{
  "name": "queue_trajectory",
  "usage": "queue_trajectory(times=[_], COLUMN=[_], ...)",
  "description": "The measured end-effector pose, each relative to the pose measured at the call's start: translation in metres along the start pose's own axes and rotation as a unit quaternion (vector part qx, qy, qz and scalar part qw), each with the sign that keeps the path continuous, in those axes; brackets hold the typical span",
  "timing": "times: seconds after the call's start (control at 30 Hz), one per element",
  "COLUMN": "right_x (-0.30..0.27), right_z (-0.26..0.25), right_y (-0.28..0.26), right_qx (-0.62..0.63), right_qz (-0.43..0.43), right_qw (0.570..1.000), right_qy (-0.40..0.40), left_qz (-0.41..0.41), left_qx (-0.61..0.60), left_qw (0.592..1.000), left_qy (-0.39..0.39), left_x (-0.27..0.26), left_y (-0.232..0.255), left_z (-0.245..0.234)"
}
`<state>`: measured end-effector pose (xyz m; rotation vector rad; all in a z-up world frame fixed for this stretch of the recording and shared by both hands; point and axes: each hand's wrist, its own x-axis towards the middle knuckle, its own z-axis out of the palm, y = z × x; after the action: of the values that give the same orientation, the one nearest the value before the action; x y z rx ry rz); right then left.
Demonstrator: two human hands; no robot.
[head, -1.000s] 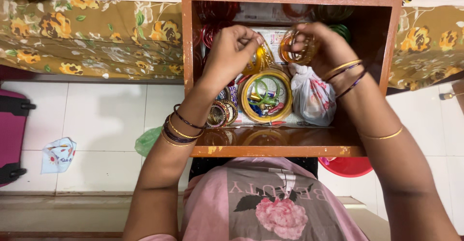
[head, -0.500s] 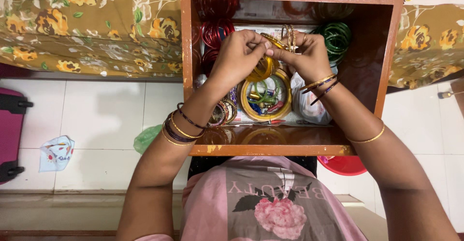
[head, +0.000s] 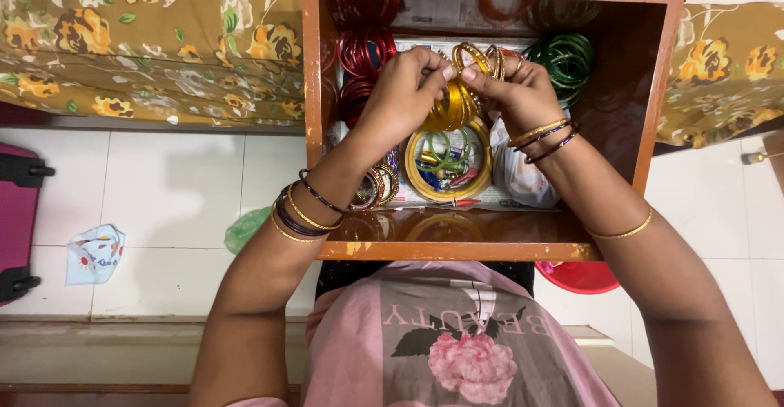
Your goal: The person organizes various bangles and jewelry items by picking them up from a red bucket and placing them into a wooden drawer, sometimes untangling or grouping them.
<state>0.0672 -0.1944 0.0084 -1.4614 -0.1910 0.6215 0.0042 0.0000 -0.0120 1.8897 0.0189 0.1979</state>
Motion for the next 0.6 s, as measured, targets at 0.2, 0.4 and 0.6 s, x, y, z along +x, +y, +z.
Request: queue_trajectory(times=[0.2,0.4,0.6], right_x=[0.009,0.007,0.011], right_z=[-0.008,-0.008,-0.012], right_y=[0.011,0.010,0.014], right_qx=[0.040,0.076,0.068], right_qz=[0.027,0.046,0.035], right_qw=[0.998,0.996,0.997], right_qy=[0.031,0.032,0.017], left_qz=[-0.052,-0.120,-0.160], left_qx=[-0.099,-0.300,-0.423], left_qw=[0.993,0.946,0.891], left_qy=[-0.024,-0.007,-0.023], left_x=[0.010,0.011,0.009], left_y=[-0.029,-0.030,-0.034], left_z=[0.013,0.022,0.030])
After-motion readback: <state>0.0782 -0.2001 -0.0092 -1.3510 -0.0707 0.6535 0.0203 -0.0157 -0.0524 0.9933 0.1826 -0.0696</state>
